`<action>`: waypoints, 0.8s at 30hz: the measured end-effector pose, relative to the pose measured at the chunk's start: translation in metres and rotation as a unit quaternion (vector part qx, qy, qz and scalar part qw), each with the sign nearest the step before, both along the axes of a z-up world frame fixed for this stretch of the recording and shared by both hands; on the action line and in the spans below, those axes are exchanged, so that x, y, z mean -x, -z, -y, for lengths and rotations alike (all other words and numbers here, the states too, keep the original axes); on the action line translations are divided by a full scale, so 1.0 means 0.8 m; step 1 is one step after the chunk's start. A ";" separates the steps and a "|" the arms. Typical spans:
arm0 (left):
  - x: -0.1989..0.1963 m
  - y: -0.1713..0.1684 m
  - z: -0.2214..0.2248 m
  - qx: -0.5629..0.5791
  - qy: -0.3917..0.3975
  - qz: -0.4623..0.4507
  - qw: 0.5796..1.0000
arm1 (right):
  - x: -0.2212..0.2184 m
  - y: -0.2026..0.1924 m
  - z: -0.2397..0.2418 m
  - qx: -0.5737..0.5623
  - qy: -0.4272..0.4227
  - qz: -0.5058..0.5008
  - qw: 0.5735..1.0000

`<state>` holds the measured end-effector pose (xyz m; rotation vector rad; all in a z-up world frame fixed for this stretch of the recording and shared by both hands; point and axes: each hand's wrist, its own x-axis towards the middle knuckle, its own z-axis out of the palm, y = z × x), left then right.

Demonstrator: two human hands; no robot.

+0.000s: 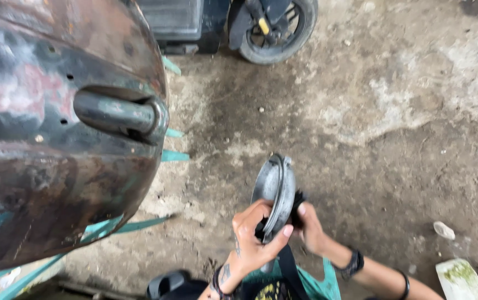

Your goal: Inspecting and cleaning a motorcycle engine side cover using a small metal tool.

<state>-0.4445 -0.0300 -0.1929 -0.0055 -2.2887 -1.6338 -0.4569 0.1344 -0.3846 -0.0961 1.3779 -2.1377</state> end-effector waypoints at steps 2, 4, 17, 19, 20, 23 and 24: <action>-0.012 -0.005 -0.006 -0.007 -0.006 0.016 1.000 | 0.009 -0.026 -0.004 0.001 -0.010 -0.028 1.000; 0.008 -0.005 -0.004 -0.003 -0.005 -0.003 1.000 | 0.045 -0.034 0.004 0.012 -0.013 -0.090 0.996; 0.003 0.009 -0.007 -0.026 -0.033 -0.022 0.999 | 0.019 -0.054 0.007 -0.015 -0.068 -0.069 0.995; 0.003 0.008 -0.008 -0.029 -0.022 -0.024 0.999 | 0.039 -0.059 0.005 -0.021 -0.025 -0.110 0.993; 0.004 0.007 -0.009 -0.021 -0.010 -0.012 1.000 | 0.047 -0.058 0.003 -0.022 -0.007 -0.111 0.993; 0.002 0.008 -0.011 -0.010 0.005 0.008 1.000 | 0.048 -0.059 0.000 -0.035 0.018 -0.100 0.994; 0.001 0.010 -0.011 -0.007 0.008 0.017 1.000 | 0.044 -0.059 -0.001 -0.047 0.025 -0.087 0.995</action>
